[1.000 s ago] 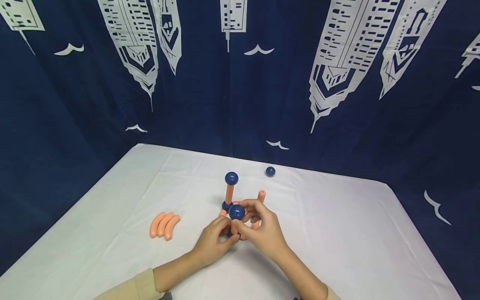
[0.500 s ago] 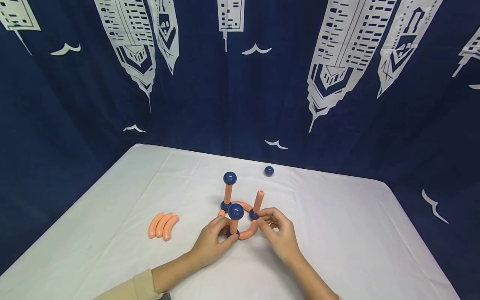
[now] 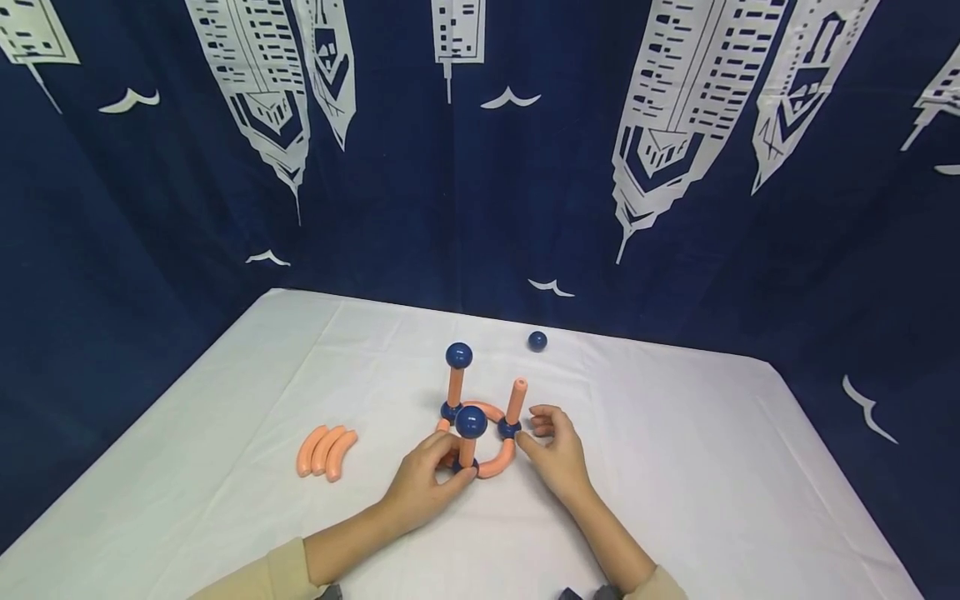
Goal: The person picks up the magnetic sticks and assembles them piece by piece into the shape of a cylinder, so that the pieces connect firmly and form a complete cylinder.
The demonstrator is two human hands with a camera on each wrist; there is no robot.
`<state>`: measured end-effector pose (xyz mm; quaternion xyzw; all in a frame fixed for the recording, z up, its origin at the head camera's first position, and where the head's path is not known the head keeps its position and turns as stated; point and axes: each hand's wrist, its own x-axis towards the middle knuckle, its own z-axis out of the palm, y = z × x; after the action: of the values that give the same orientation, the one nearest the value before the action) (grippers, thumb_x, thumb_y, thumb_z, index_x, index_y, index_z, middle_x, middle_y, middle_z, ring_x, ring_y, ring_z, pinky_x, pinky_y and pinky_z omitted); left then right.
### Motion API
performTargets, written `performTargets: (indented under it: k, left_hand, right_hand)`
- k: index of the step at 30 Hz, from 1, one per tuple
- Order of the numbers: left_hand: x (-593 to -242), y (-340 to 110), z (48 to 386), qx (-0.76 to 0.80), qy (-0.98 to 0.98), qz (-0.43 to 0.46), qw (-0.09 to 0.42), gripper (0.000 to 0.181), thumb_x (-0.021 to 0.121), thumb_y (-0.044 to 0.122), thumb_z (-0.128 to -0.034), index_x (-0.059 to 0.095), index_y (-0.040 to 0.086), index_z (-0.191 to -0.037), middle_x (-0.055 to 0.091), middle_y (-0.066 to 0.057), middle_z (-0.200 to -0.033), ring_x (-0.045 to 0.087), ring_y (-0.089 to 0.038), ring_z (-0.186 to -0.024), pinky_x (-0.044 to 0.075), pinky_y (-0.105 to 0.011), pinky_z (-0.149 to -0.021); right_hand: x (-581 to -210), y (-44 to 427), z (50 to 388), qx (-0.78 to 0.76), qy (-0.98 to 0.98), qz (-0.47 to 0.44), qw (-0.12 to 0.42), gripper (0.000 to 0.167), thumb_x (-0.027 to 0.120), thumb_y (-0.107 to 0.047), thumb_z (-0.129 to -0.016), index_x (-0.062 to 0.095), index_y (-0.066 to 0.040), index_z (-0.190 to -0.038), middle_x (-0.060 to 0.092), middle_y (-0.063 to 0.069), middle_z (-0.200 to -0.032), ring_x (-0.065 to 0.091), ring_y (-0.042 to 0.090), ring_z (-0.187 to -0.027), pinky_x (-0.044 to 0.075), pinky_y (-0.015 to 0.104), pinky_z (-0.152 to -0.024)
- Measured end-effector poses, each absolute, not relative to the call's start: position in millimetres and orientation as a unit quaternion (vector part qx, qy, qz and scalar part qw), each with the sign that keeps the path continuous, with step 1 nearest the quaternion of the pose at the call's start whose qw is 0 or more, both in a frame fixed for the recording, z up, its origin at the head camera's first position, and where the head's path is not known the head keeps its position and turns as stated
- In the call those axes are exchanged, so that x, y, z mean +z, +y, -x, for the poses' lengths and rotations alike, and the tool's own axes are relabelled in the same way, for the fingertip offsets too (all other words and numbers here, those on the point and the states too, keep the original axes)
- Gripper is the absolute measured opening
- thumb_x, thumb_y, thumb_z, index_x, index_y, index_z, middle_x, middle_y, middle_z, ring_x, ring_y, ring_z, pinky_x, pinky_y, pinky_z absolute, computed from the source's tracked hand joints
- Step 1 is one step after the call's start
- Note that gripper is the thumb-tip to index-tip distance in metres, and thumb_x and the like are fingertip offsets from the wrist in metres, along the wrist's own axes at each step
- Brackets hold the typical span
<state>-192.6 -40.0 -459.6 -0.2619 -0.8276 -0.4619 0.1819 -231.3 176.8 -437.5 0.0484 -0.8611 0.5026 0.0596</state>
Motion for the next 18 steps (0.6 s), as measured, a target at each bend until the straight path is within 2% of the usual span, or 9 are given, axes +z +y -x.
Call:
performTargets:
  k: [5, 10, 14, 18]
  left_hand:
    - [-459.2, -39.9, 194.2, -0.457, -0.832, 0.261, 0.178, 0.021, 0.075, 0.013, -0.0827, 0.064, 0.009, -0.101, 0.061, 0.002, -0.095, 0.056, -0.011, -0.083, 0.049, -0.024, -0.075]
    - [-458.7, -40.0, 194.0, -0.457, -0.832, 0.259, 0.178, 0.021, 0.075, 0.014, -0.0829, 0.064, 0.009, -0.101, 0.061, 0.002, -0.095, 0.056, -0.01, -0.083, 0.049, -0.024, -0.075]
    - [-458.8, -40.1, 192.6, -0.456, -0.835, 0.253, 0.173, 0.02, 0.074, 0.013, -0.0829, 0.064, 0.011, -0.1, 0.06, 0.004, -0.093, 0.056, -0.01, -0.083, 0.049, -0.024, -0.075]
    - [-458.4, -40.0, 192.1, -0.45, -0.838, 0.248, 0.184, 0.02, 0.074, 0.013, -0.0822, 0.064, 0.011, -0.099, 0.06, 0.004, -0.093, 0.056, -0.012, -0.085, 0.048, -0.027, -0.077]
  right_hand:
    - [-442.9, 175.7, 235.6, 0.477, -0.873, -0.079, 0.066, 0.038, 0.073, -0.017, -0.085, 0.064, -0.002, -0.119, 0.065, 0.009, -0.106, 0.057, 0.024, -0.1, 0.043, 0.036, -0.088]
    - [-445.9, 174.6, 236.4, 0.469, -0.876, -0.092, 0.064, 0.04, 0.074, -0.024, -0.086, 0.066, -0.003, -0.119, 0.065, 0.007, -0.106, 0.057, 0.024, -0.103, 0.041, 0.044, -0.095]
    - [-446.1, 174.3, 235.1, 0.463, -0.88, -0.079, 0.068, 0.038, 0.076, -0.026, -0.085, 0.066, -0.004, -0.114, 0.065, 0.007, -0.103, 0.057, 0.024, -0.101, 0.042, 0.042, -0.091]
    - [-444.9, 175.6, 231.9, 0.455, -0.885, -0.065, 0.075, 0.036, 0.078, -0.027, -0.083, 0.066, -0.005, -0.108, 0.066, 0.005, -0.099, 0.057, 0.021, -0.095, 0.043, 0.035, -0.082]
